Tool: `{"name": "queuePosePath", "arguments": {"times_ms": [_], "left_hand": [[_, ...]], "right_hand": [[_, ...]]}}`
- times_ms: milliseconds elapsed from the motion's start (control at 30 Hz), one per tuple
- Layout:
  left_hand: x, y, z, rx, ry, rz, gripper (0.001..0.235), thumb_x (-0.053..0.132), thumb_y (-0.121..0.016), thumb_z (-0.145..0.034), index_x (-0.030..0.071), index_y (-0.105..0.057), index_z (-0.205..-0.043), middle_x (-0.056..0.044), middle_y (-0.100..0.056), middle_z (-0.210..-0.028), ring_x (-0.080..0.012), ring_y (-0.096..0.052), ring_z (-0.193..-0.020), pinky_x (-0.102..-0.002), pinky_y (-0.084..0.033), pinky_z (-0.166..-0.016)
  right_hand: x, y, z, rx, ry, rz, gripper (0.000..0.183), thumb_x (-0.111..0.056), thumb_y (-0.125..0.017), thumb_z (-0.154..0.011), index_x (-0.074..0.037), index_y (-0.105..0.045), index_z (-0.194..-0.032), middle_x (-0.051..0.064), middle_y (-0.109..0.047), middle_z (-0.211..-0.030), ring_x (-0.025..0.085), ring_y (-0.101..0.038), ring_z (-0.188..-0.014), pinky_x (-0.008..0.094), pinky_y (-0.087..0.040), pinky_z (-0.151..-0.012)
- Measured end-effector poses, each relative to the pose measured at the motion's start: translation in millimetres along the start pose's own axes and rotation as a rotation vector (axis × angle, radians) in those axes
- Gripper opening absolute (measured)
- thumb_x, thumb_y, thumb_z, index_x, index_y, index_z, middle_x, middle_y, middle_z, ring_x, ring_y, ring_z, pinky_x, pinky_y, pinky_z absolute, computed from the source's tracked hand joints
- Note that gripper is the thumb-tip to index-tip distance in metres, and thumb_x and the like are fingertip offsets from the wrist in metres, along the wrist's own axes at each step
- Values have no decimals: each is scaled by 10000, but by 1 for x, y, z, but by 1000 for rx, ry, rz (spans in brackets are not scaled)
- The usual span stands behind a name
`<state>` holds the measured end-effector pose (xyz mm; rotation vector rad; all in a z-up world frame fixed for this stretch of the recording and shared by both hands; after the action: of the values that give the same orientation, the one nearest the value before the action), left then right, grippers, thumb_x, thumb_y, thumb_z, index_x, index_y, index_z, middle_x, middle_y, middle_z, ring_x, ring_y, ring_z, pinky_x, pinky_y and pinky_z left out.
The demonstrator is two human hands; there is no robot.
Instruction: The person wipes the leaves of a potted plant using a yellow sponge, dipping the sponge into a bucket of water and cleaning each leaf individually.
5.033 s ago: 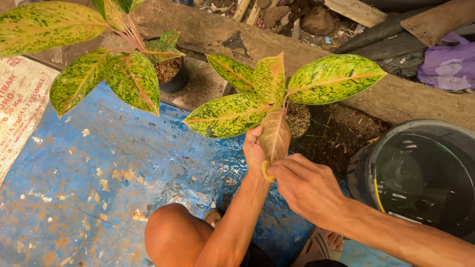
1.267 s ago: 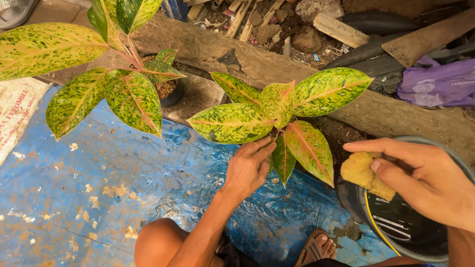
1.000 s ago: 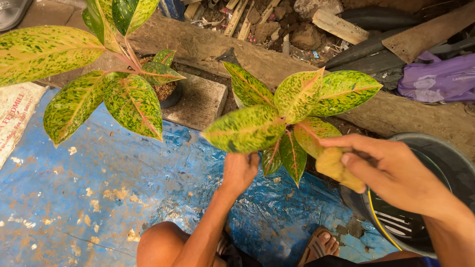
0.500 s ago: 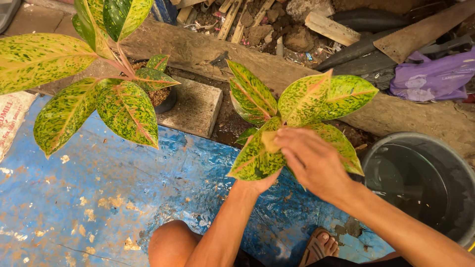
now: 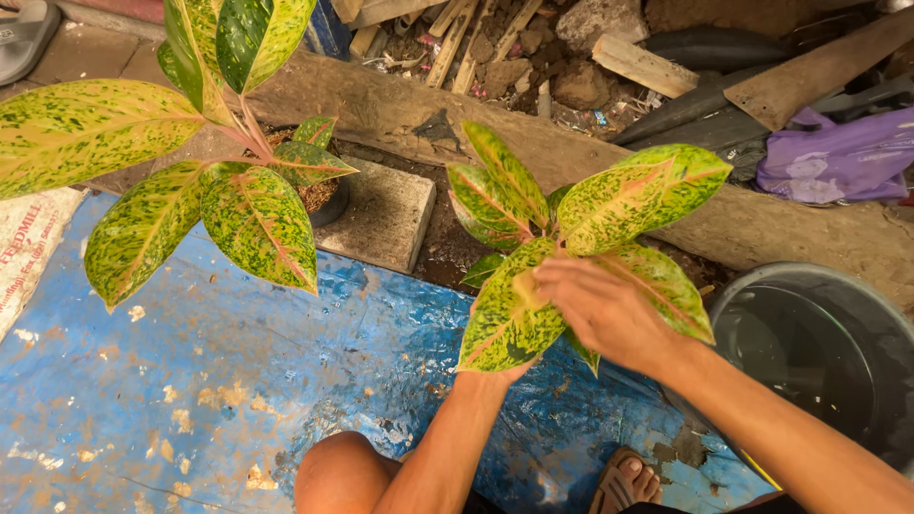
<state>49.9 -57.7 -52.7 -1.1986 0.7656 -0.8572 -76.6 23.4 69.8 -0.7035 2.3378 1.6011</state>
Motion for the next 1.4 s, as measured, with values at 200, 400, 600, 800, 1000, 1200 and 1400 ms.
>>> {"name": "queuePosePath", "arguments": {"times_ms": [200, 400, 600, 800, 1000, 1200, 1400], "left_hand": [[4, -14, -23, -165, 33, 17, 570, 479, -475, -1064, 36, -543, -1416, -149, -638, -1274, -268, -637, -1145, -403, -532, -1016], [1, -20, -17, -132, 23, -27, 721, 586, -398, -1062, 74, -411, -1570, -138, -491, -1541, -290, -480, -1400, -435, -369, -1185], [-2, -12, -15, -169, 14, 13, 741, 584, -381, -1072, 52, -390, -1588, -155, -464, -1574, -304, -459, -1438, -442, -355, -1214], [-1, -11, -23, -177, -24, 8, 612, 454, -400, -1123, 85, -393, -1611, -129, -476, -1574, -270, -483, -1425, -419, -361, -1234], [-2, -12, -25, -167, -15, -103, 562, 427, -422, -1121, 138, -422, -1603, -119, -531, -1492, -269, -511, -1366, -432, -387, -1196], [-1, -17, -16, -72, -33, -47, 664, 500, -464, -1070, 84, -410, -1584, -146, -587, -1416, -278, -547, -1323, -436, -411, -1168], [1, -19, -15, -153, -69, -54, 674, 554, -485, -1085, 54, -470, -1537, -149, -606, -1309, -282, -566, -1290, -462, -442, -1144]], "right_hand": [[17, 8, -5, -7, -2, -40, 224, 62, -661, -819, -34, -692, -1019, 107, -733, -1196, 297, -664, -1221, 403, -540, -1034], [22, 2, -1, 26, -66, 95, 272, 95, -613, -824, -31, -689, -1053, 132, -731, -1228, 297, -677, -1216, 388, -554, -1037], [17, -6, -3, 10, -152, 97, 201, 12, -630, -897, -31, -694, -1082, 145, -739, -1182, 319, -699, -1142, 402, -559, -959], [10, -3, -16, 65, -19, 233, 220, 1, -605, -867, -26, -671, -1076, 166, -730, -1169, 335, -705, -1122, 422, -565, -951], [-4, -4, -18, 11, -83, 237, 129, -18, -616, -885, -43, -652, -1007, 146, -731, -1159, 343, -708, -1073, 441, -575, -889], [-21, -7, -20, 51, -82, 230, 186, 14, -613, -903, -14, -636, -1085, 151, -704, -1222, 356, -699, -1115, 431, -578, -908], [-29, -6, -19, 42, 105, 199, 350, 34, -595, -798, -9, -625, -1145, 156, -705, -1215, 358, -703, -1126, 449, -589, -945]]}}
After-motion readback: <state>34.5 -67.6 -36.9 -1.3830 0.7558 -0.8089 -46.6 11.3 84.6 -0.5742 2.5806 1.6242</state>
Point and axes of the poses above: each hand's wrist, its own z-axis away from the middle knuckle, its own y-axis out of the back of the hand, x = y × z, the point moved 1 cm from there along -z, towards the middle knuckle
